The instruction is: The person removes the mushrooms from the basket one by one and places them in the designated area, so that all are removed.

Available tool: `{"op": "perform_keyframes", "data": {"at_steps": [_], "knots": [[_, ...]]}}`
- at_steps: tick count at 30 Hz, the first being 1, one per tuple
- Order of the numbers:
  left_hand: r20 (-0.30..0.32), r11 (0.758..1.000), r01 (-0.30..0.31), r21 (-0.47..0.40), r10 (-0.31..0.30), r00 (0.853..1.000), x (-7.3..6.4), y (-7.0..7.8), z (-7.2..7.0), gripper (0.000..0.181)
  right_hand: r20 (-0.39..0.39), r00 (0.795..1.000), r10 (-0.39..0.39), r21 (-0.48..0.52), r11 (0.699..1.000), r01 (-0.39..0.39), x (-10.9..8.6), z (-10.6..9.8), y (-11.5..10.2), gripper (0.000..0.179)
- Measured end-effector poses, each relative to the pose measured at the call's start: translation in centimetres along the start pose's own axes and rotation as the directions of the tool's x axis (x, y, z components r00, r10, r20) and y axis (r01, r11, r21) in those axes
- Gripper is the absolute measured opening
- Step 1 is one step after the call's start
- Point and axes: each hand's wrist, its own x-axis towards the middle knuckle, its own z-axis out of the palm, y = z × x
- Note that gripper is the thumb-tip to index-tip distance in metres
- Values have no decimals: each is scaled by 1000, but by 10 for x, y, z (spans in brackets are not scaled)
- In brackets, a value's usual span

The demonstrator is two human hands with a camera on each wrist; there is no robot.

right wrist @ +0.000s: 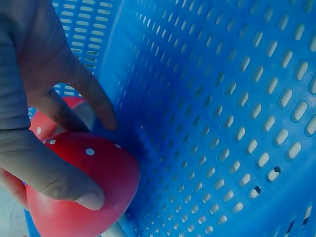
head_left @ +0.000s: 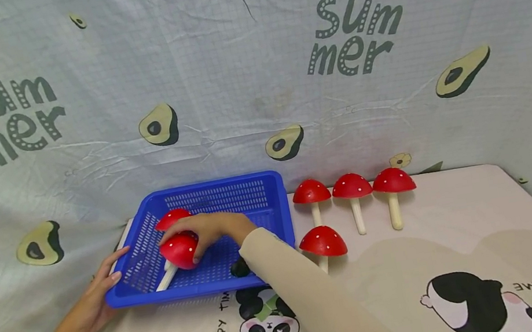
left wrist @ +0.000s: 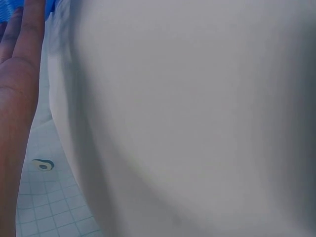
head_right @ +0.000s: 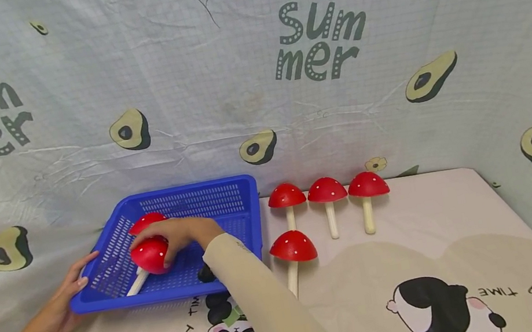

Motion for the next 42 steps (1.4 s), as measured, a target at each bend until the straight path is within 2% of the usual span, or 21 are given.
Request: {"op": "perform_keyframes", "data": {"at_steps": [5, 11, 17, 24, 30, 34, 42], "knots": [[2, 1000, -12, 8, 12, 1000, 0, -1, 0, 54, -31, 1000, -7, 7, 1000, 7, -2, 0, 4, 78], [2, 1000, -24, -1, 24, 1000, -1, -1, 0, 53, 22, 1000, 4, 28, 1000, -5, -7, -6, 4, 76], [42, 998, -61, -28, 62, 997, -1, -1, -1, 53, 46, 999, -16, 80, 997, 12, -18, -22, 3, 78], [47, 998, -66, -25, 67, 997, 0, -3, -2, 52, -34, 999, -31, 87, 996, 34, -34, -37, 5, 74], [53, 998, -62, -27, 63, 997, 0, -2, -2, 53, -113, 992, -61, 1, 998, 62, -49, -45, -2, 55], [65, 997, -67, -42, 70, 995, 0, -1, -2, 53, -148, 984, -96, -35, 995, 92, -57, -48, -8, 55], [77, 996, -67, -55, 71, 994, -2, -1, -3, 52, -232, 970, -76, -74, 995, 60, -73, -53, -11, 49]]}}
